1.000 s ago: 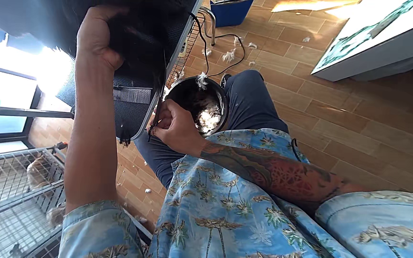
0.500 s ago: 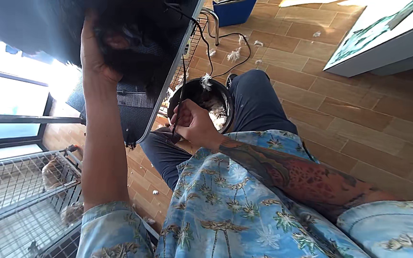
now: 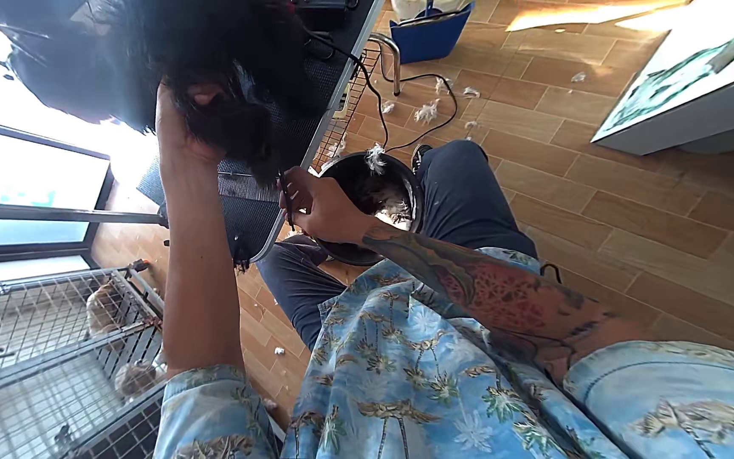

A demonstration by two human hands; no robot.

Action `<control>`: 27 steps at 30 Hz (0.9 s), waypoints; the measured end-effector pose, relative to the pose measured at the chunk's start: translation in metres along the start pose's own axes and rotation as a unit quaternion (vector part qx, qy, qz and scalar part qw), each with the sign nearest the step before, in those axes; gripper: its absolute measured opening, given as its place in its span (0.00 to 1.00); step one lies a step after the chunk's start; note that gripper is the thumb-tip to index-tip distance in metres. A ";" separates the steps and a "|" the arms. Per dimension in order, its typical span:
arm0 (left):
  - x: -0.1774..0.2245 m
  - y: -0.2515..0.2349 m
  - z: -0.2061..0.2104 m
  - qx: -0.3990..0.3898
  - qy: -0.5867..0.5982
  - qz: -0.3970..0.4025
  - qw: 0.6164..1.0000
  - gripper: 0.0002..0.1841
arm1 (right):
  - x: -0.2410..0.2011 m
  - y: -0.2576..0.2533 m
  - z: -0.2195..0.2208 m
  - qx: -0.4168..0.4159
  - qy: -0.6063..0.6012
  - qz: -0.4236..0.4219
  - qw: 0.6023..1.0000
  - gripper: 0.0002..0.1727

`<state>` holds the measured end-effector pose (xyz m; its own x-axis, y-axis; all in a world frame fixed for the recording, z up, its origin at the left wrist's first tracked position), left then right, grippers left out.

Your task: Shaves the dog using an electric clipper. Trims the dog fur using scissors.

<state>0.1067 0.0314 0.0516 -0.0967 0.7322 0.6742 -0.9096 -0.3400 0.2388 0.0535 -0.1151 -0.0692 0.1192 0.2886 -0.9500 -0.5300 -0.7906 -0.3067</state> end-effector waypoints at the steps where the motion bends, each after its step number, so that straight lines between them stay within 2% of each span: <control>1: 0.000 0.002 0.002 0.005 0.004 0.003 1.000 0.25 | -0.008 0.003 -0.002 0.001 0.008 -0.034 0.999 0.28; 4: -0.001 0.005 0.003 0.028 0.001 0.014 1.000 0.25 | -0.024 0.016 -0.013 0.026 -0.007 -0.108 0.994 0.26; 7: 0.001 0.003 0.000 0.025 -0.004 0.026 0.999 0.23 | -0.019 0.026 -0.022 0.038 -0.006 -0.111 0.993 0.27; 9: 0.001 0.003 0.000 0.024 -0.016 0.025 0.999 0.23 | -0.015 0.026 -0.025 0.026 0.036 -0.123 0.991 0.29; 14: -0.007 0.006 0.005 0.020 0.039 -0.009 0.999 0.25 | -0.027 0.010 -0.022 -0.010 0.078 -0.165 0.983 0.33; 21: -0.006 0.005 0.002 -0.009 0.064 -0.015 0.998 0.23 | -0.042 -0.003 -0.015 -0.039 0.076 -0.163 0.983 0.31; 27: -0.005 0.002 -0.002 0.005 0.055 -0.001 0.998 0.23 | -0.037 -0.003 -0.009 -0.042 0.059 -0.129 0.989 0.27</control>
<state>0.1045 0.0279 0.0474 -0.1390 0.7935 0.5925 -0.9059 -0.3436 0.2476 0.0581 -0.1283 -0.0341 0.3411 0.4246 -0.8387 -0.3986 -0.7427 -0.5381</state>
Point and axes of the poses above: each hand's wrist, its own y-axis away from the middle knuckle, its own z-axis out of the palm, x = y × z, the point moved 10 cm from there along -y, towards the middle knuckle, and after that the axes turned 7 degrees about -z, right-handed, at the moved point
